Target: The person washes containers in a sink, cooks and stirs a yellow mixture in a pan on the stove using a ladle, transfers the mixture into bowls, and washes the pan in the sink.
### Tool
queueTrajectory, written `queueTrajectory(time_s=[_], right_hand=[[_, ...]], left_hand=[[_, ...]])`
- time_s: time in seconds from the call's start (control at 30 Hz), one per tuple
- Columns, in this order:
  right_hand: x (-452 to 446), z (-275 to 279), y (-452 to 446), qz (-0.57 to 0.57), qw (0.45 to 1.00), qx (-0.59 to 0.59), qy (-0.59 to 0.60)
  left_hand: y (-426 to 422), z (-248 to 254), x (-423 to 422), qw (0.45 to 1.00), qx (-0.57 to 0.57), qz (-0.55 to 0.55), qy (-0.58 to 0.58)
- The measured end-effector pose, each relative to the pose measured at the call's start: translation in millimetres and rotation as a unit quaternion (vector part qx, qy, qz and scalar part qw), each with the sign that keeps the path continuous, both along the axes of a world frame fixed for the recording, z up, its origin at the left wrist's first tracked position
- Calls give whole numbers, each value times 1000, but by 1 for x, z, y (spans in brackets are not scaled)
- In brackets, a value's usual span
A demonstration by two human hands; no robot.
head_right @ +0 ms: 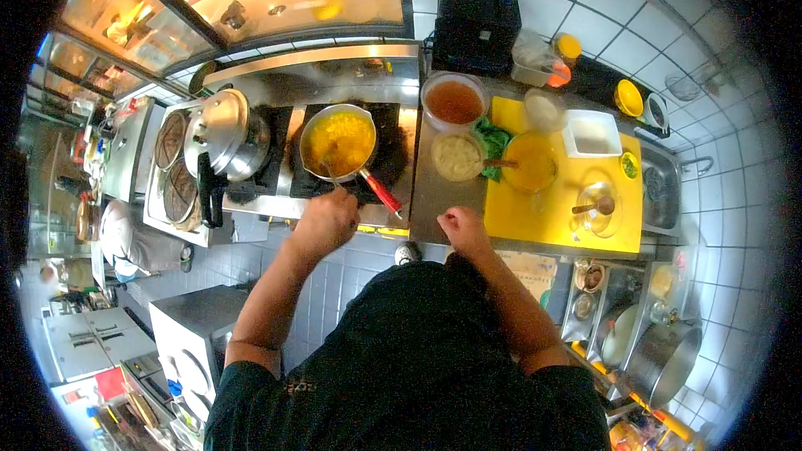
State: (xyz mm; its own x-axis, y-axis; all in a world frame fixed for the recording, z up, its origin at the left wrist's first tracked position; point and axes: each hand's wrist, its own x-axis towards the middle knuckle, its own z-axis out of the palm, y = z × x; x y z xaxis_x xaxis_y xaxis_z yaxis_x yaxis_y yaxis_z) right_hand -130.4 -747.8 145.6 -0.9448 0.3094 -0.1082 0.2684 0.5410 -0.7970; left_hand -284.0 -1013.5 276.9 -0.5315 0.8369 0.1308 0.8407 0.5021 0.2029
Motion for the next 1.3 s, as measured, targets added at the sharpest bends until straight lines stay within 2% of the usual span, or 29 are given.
queueTrajectory(time_s=[0.03,0.07,0.1,0.17,0.2,0.23,0.33,0.37,0.43,0.5,0.57,0.63,0.73,0.87,0.97,1.1,1.23,1.27,1.3], right_hand=[[-1,-4,-1,-3,1000,-8,17],[1,-8,-3,-5,999,-17,31],[2,-11,-6,-7,999,-25,32],[-3,-13,-8,-14,998,-38,41],[-5,-11,-7,-7,999,-36,29],[-7,-7,-6,-1,999,-32,16],[-8,-6,-9,-10,999,-33,8],[-6,-7,-12,-18,999,-37,10],[-6,-6,-14,-5,999,-42,17],[-9,-4,-11,1,999,-34,19],[-10,-9,-12,7,1000,-22,9],[-12,-2,-15,11,1000,-17,11],[-12,0,-18,12,1000,-12,19],[-6,-11,-15,-19,997,-59,39],[-5,-16,-18,-27,999,-33,27],[-10,-11,-29,26,999,-25,5],[-20,13,-51,35,998,-58,-16],[-23,-3,-51,44,998,-51,-18],[-26,-6,-54,40,998,-45,-21]], left_hand=[[3,15,7,999,21,-29,-5],[3,10,1,996,82,-41,-18],[-1,8,-9,995,87,-30,-34],[-7,-18,-26,995,75,53,-25],[-9,-23,-24,998,2,56,-8],[-7,-12,-16,1000,-2,11,-1],[1,13,-2,995,82,-54,-14],[-4,1,-13,994,99,-47,-4],[-7,-13,-25,998,48,29,7],[-8,-14,-12,1000,-15,23,-1],[-2,8,2,998,43,-30,-33],[-6,-7,-14,992,113,-48,-14],[-15,-24,-23,999,8,42,-22],[-33,-14,5,998,38,42,-39],[-45,-25,26,995,70,37,-57],[-52,-45,41,991,92,51,-77],[-63,-62,46,993,92,59,-40],[-64,-64,47,994,78,65,-44],[-66,-68,46,993,98,60,2]])
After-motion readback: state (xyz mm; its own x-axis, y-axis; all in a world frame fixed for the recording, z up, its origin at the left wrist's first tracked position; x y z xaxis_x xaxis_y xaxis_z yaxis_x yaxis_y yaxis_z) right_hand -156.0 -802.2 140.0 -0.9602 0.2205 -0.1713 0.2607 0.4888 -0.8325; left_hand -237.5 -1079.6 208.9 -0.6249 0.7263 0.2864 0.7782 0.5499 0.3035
